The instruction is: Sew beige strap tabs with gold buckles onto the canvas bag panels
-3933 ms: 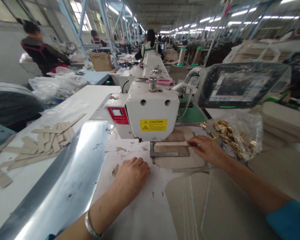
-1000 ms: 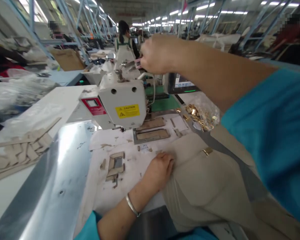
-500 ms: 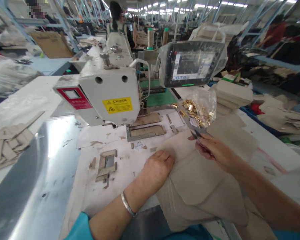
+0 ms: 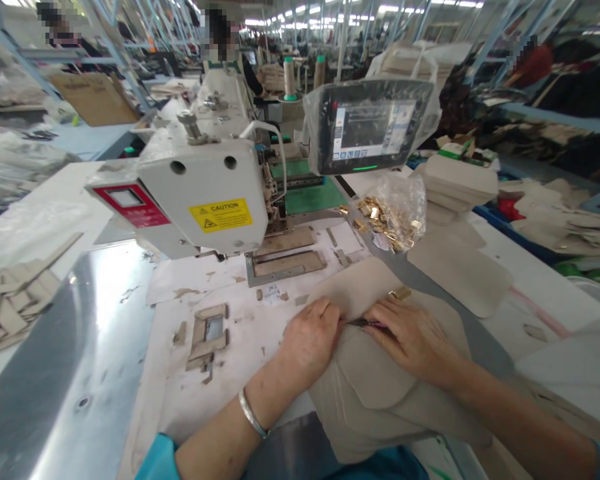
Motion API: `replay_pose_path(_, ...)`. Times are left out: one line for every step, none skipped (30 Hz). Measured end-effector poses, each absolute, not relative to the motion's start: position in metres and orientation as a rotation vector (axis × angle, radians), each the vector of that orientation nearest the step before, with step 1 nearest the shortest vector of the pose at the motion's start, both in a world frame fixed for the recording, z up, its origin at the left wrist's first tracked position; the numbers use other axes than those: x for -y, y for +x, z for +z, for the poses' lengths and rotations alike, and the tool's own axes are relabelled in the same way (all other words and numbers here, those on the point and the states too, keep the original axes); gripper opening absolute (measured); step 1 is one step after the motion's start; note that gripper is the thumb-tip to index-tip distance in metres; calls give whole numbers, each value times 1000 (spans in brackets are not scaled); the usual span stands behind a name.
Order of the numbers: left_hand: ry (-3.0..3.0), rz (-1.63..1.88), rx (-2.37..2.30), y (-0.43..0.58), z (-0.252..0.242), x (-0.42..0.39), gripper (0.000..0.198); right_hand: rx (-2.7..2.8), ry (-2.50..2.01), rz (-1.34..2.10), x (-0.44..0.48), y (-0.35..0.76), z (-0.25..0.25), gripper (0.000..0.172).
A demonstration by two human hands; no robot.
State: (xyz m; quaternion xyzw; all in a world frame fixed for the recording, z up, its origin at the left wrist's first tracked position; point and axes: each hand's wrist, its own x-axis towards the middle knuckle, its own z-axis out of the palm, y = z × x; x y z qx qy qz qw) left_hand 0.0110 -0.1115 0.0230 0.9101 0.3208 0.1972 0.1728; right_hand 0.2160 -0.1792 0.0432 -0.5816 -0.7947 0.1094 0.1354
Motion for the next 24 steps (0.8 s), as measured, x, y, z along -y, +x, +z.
replay_pose_path(2536, 563, -945, 8, 25, 111, 9, 2254, -1672, 335, 179, 220, 42, 15)
replay_pose_path(2488, 580, -1001, 4, 27, 109, 8, 2179, -1676, 354, 180, 227, 41, 15)
replay_pose_path(2448, 602, -1064, -1, 28, 107, 11, 2072, -1705, 368, 180, 235, 39, 16)
replay_pose_path(2427, 620, -1122, -6, 28, 105, 18, 1940, -1764, 369, 180, 245, 38, 21)
replay_pose_path(2428, 623, -1168, -10, 28, 103, 30, 1795, -1854, 355, 180, 256, 36, 29)
replay_pose_path(2450, 606, -1188, -13, 28, 100, 43, 1653, -1964, 331, 179, 268, 34, 39)
replay_pose_path(2485, 571, -1184, -15, 27, 97, 55, 1526, -2073, 307, 178, 280, 32, 47)
replay_pose_path(2518, 528, -1171, -16, 25, 95, 63, 1425, -2161, 296, 177, 291, 30, 52)
replay_pose_path(2541, 491, -1160, -15, 24, 93, 67, 1361, -2214, 317, 175, 301, 28, 53)
replay_pose_path(2554, 473, -1151, -13, 24, 92, 67, 1325, -2225, 376, 174, 309, 25, 51)
replay_pose_path(2563, 482, -1135, -11, 23, 91, 65, 1304, -2195, 463, 172, 314, 24, 48)
replay_pose_path(2573, 512, -1111, -8, 24, 91, 62, 1283, -2138, 562, 170, 317, 22, 45)
replay_pose_path(2582, 563, -1072, -6, 25, 92, 59, 1254, -2071, 658, 169, 317, 21, 43)
replay_pose_path(2583, 625, -1012, -4, 26, 93, 55, 1215, -2009, 740, 167, 315, 21, 42)
replay_pose_path(2569, 688, -937, -2, 28, 95, 51, 1168, -1952, 807, 166, 312, 22, 40)
replay_pose_path(2537, 742, -860, -1, 30, 97, 48, 1118, -1903, 859, 164, 308, 23, 40)
replay_pose_path(2488, 787, -793, 1, 33, 99, 46, 1073, -1859, 896, 163, 304, 24, 41)
replay_pose_path(2424, 826, -747, 3, 36, 102, 43, 1034, -1820, 920, 162, 300, 26, 42)
replay_pose_path(2347, 857, -734, 5, 39, 104, 40, 1003, -1786, 935, 161, 296, 28, 45)
replay_pose_path(2260, 875, -751, 8, 43, 105, 35, 979, -1756, 943, 161, 293, 30, 47)
replay_pose_path(2166, 884, -782, 11, 48, 107, 32, 951, -1730, 943, 161, 291, 32, 47)
replay_pose_path(2068, 879, -802, 15, 52, 108, 30, 914, -1706, 938, 164, 290, 35, 47)
replay_pose_path(1976, 861, -792, 18, 57, 109, 30, 870, -1679, 933, 169, 292, 39, 45)
replay_pose_path(1903, 836, -748, 22, 61, 110, 32, 820, -1652, 919, 176, 297, 44, 44)
